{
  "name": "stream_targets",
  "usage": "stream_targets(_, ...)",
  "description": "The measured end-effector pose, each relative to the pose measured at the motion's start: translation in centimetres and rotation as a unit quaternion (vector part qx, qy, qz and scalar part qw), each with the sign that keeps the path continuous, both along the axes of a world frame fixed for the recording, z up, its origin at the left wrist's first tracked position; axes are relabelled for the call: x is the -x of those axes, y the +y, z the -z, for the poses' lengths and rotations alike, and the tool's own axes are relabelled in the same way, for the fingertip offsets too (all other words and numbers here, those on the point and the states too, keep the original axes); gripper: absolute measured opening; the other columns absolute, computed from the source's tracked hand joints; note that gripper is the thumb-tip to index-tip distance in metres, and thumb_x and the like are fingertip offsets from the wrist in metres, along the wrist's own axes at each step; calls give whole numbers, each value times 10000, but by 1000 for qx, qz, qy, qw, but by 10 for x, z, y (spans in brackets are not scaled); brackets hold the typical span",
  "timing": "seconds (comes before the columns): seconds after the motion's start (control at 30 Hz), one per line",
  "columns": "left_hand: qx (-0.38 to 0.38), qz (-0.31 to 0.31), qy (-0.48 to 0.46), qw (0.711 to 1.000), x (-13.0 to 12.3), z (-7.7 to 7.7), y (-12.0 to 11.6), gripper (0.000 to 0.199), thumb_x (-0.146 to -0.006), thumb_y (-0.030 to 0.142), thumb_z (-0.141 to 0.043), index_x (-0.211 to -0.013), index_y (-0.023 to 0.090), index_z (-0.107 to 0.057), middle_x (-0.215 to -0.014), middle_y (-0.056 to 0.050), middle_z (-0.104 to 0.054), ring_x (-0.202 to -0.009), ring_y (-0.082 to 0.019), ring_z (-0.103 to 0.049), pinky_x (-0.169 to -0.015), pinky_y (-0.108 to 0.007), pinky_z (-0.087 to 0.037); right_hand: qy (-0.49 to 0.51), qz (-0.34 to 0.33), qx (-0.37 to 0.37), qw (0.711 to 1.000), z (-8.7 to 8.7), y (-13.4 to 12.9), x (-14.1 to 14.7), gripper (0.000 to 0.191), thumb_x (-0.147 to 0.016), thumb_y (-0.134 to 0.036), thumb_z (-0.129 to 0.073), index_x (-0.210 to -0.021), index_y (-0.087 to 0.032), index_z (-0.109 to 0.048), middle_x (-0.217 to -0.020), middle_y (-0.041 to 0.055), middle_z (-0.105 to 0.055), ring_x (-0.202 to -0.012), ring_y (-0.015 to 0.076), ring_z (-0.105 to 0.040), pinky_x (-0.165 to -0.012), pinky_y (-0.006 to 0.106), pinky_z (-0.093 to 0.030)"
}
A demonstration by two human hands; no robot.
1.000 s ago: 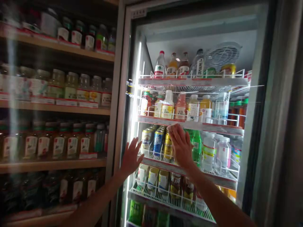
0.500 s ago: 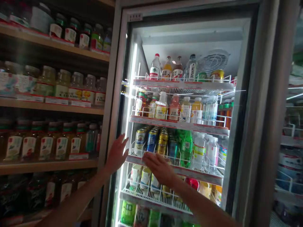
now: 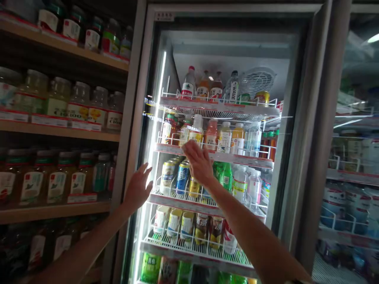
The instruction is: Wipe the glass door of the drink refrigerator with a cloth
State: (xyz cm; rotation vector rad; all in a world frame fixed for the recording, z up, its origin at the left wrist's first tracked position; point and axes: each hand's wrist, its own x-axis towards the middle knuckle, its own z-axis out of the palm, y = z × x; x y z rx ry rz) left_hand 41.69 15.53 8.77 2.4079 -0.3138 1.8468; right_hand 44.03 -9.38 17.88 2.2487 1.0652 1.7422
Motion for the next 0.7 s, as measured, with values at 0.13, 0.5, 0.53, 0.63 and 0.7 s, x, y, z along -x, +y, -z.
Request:
stream_targets(0.13,19,28,-3,999,-3,4,12,470,-856,192,-370,-1326,182,-377,-1405,-127,-424,-1306,-250,-397,-1053,-479,-370,-4,-22,50,999,-1,17,-3,630,-835,-121,-423,-1443,-201,-280,-1516,23,-280,-1430,223,-99,-1144,480,-156)
stream_targets(0.5,135,80,-82,984,5,-2,35,502,-869,204,-353,-1371,227,-357,-1389,-86,-451,-1286,-221,-425,-1071,-438,-380,36,-35,112,992,-14,106,4,608,-843,-126,-418,-1433,-175,-280,-1531,24,-247,-1432,207,-83,-1153,458,-141)
stream_targets(0.53,137,83,-86,983,7,-2,36,498,-870,208,-352,-1368,226,-363,-1388,-84,-452,-1288,-221,-423,-1075,-435,-375,28,-54,174,983,1,109,6,577,-857,-142,-407,-1423,-169,-300,-1521,25,-275,-1428,189,-103,-1152,427,-166)
stream_targets(0.63,135,90,-83,983,12,-3,40,480,-872,214,-355,-1351,224,-386,-1377,-86,-462,-1285,-215,-426,-1072,-416,-379,3,-98,303,948,25,101,7,493,-892,-171,-373,-1384,-192,-366,-1478,-9,-365,-1408,131,-172,-1147,375,-205)
stream_targets(0.7,134,89,-84,983,13,-6,41,468,-871,215,-357,-1338,222,-397,-1368,-90,-469,-1280,-214,-430,-1067,-411,-382,-1,-78,264,961,11,87,3,521,-879,-144,-389,-1394,-218,-351,-1483,-17,-357,-1404,142,-192,-1154,410,-180)
